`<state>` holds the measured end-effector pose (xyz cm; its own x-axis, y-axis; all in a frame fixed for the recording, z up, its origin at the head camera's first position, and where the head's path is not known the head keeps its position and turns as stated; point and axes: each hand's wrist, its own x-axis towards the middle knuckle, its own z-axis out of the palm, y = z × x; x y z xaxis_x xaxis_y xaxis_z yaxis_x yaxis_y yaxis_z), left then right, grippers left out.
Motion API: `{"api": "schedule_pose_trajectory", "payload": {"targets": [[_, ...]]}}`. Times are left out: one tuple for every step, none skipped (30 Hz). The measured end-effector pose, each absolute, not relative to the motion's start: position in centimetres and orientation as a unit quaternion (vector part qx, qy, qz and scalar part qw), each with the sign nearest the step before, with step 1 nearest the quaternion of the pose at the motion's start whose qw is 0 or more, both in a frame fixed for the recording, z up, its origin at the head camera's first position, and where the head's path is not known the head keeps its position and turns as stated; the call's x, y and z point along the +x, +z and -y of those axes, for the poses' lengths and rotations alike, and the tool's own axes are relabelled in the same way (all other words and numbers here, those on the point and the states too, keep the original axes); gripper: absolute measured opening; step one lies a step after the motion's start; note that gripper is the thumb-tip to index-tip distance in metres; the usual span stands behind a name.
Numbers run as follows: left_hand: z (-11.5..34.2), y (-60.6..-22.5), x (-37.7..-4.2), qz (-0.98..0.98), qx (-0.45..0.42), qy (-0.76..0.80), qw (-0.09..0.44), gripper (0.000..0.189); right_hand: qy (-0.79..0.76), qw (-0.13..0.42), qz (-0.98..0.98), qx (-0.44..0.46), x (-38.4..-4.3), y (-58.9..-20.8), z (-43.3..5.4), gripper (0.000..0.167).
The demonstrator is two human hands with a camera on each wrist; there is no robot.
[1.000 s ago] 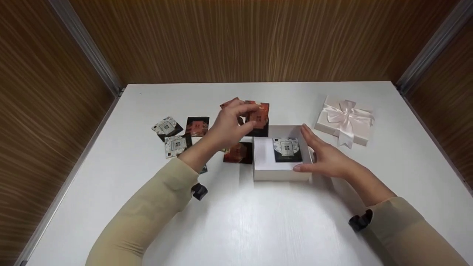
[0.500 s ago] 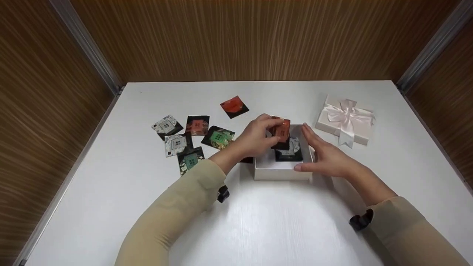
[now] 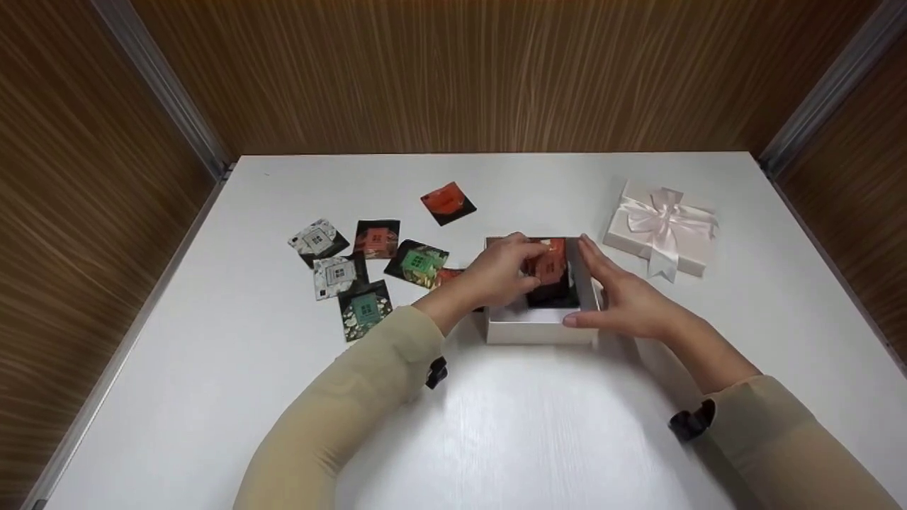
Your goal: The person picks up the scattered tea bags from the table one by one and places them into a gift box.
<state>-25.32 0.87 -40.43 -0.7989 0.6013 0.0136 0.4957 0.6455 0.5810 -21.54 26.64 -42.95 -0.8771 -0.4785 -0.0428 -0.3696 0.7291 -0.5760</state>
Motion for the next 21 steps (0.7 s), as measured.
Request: {"api": "schedule_pose_trajectory", "payload": {"targets": [[-0.9, -40.5, -25.3, -0.9, 0.308, 0.294, 0.093, 0.057, -0.288, 0.094, -0.925, -0.23, -21.5, -43.0, -26.6, 0.123], [-0.9, -40.5, -25.3, -0.897, 0.312, 0.297, 0.096, 0.057, -0.287, 0.093, -0.925, -0.232, -21.5, -43.0, -26.6, 0.123], [-0.9, -40.5, -25.3, -0.895, 0.316, 0.298, 0.098, 0.057, -0.286, 0.091, -0.925, -0.233, -21.6, -43.0, -26.6, 0.123], [-0.9, -40.5, -25.4, -0.893, 0.321, 0.299, 0.1, 0.056, -0.285, 0.09, -0.925, -0.234, -21.6, -43.1, -26.6, 0.124], [-1.0, -40.6, -25.4, -0.893, 0.324, 0.297, 0.099, 0.056, -0.284, 0.088, -0.925, -0.235, -21.6, -43.1, -26.6, 0.124], [-1.1, -40.6, -25.4, -0.893, 0.327, 0.292, 0.099, 0.055, -0.283, 0.087, -0.925, -0.236, -21.6, -43.1, -26.6, 0.124], [-1.2, -40.6, -25.4, -0.895, 0.329, 0.284, 0.098, 0.055, -0.282, 0.085, -0.925, -0.238, -21.6, -43.1, -26.6, 0.124], [-1.3, -40.6, -25.5, -0.897, 0.329, 0.277, 0.098, 0.055, -0.281, 0.084, -0.926, -0.239, -21.6, -43.1, -26.6, 0.124], [-1.4, -40.6, -25.5, -0.9, 0.329, 0.27, 0.098, 0.056, -0.28, 0.084, -0.926, -0.239, -21.6, -43.1, -26.6, 0.124], [-1.5, -40.7, -25.6, -0.902, 0.329, 0.262, 0.099, 0.056, -0.279, 0.084, -0.926, -0.24, -21.7, -43.1, -26.6, 0.124], [-1.6, -40.7, -25.6, -0.904, 0.328, 0.254, 0.099, 0.056, -0.278, 0.085, -0.926, -0.24, -21.7, -43.1, -26.6, 0.124], [-1.7, -40.8, -25.6, -0.907, 0.327, 0.245, 0.099, 0.056, -0.278, 0.085, -0.926, -0.241, -21.7, -43.1, -26.6, 0.124], [-1.9, -40.8, -25.6, -0.91, 0.326, 0.236, 0.098, 0.056, -0.279, 0.086, -0.926, -0.241, -21.7, -43.1, -26.7, 0.124], [-2.0, -40.9, -25.6, -0.914, 0.325, 0.225, 0.097, 0.056, -0.279, 0.086, -0.926, -0.241, -21.7, -43.2, -26.7, 0.124], [-2.1, -40.9, -25.7, -0.917, 0.324, 0.212, 0.094, 0.056, -0.28, 0.086, -0.926, -0.24, -21.7, -43.2, -26.7, 0.124], [-2.2, -41.0, -25.7, -0.921, 0.322, 0.198, 0.092, 0.055, -0.28, 0.085, -0.925, -0.241, -21.7, -43.2, -26.7, 0.124], [-2.2, -41.0, -25.7, -0.925, 0.321, 0.185, 0.089, 0.055, -0.281, 0.085, -0.925, -0.242, -21.7, -43.2, -26.7, 0.124], [-2.3, -41.1, -25.7, -0.927, 0.321, 0.172, 0.086, 0.053, -0.281, 0.084, -0.925, -0.242, -21.8, -43.2, -26.8, 0.124], [-2.4, -41.1, -25.7, -0.93, 0.32, 0.16, 0.084, 0.053, -0.281, 0.084, -0.925, -0.243, -21.8, -43.2, -26.8, 0.124], [-2.5, -41.1, -25.8, -0.932, 0.318, 0.151, 0.082, 0.052, -0.281, 0.084, -0.925, -0.243, -21.8, -43.2, -26.8, 0.124], [-2.6, -41.2, -25.8, -0.934, 0.318, 0.144, 0.081, 0.051, -0.281, 0.084, -0.925, -0.243, -21.8, -43.1, -26.8, 0.124]]}}
